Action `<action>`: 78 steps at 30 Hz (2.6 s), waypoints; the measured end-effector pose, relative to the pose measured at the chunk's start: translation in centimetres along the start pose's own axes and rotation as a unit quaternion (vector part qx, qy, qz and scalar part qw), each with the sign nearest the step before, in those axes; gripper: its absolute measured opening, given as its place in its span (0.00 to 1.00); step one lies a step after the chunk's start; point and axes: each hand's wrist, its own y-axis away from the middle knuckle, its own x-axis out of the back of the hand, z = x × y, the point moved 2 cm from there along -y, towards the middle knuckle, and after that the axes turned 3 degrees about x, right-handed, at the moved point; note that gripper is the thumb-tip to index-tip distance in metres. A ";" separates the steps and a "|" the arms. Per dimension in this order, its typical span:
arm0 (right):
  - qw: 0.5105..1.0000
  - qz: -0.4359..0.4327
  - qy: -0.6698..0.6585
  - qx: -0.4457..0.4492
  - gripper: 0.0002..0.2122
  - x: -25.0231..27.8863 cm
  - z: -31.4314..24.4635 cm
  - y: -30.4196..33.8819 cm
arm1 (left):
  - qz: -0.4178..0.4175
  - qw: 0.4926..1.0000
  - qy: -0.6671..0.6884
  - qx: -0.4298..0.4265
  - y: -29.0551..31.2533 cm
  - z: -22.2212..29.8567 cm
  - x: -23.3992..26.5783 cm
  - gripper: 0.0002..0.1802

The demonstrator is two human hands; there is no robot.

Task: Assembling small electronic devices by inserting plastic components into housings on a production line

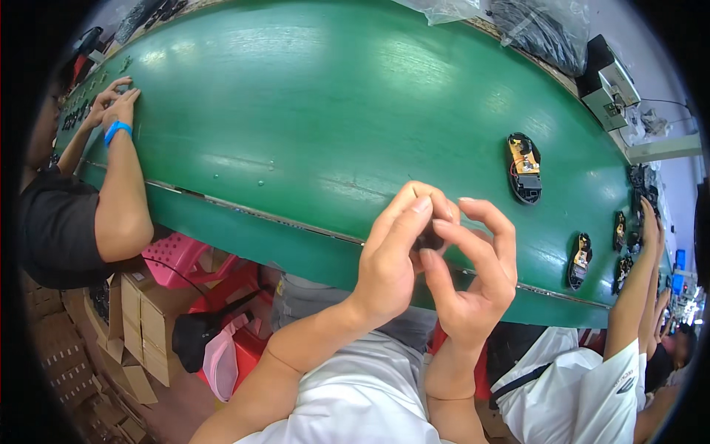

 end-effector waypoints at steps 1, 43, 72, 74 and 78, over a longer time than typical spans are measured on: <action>1.000 -0.005 -0.010 0.000 0.19 0.0 0.1 0.1 | 0.000 1.000 -0.002 -0.001 0.0 0.0 0.1 0.14; 0.993 -0.075 -0.088 -0.033 0.18 -0.8 -2.9 -0.9 | 0.010 0.937 0.339 0.089 0.4 2.1 3.0 0.22; 0.987 -0.082 -0.112 -0.083 0.13 -3.0 -0.9 -0.5 | -0.015 0.982 0.189 0.020 0.2 0.9 3.4 0.18; 0.986 -0.097 -0.111 -0.081 0.13 -2.9 -0.8 -0.7 | 0.004 0.982 0.189 0.019 0.0 1.1 3.1 0.18; 0.988 -0.118 -0.091 -0.040 0.14 -3.6 -1.9 -1.1 | 0.035 0.977 0.209 0.026 0.3 1.9 3.4 0.18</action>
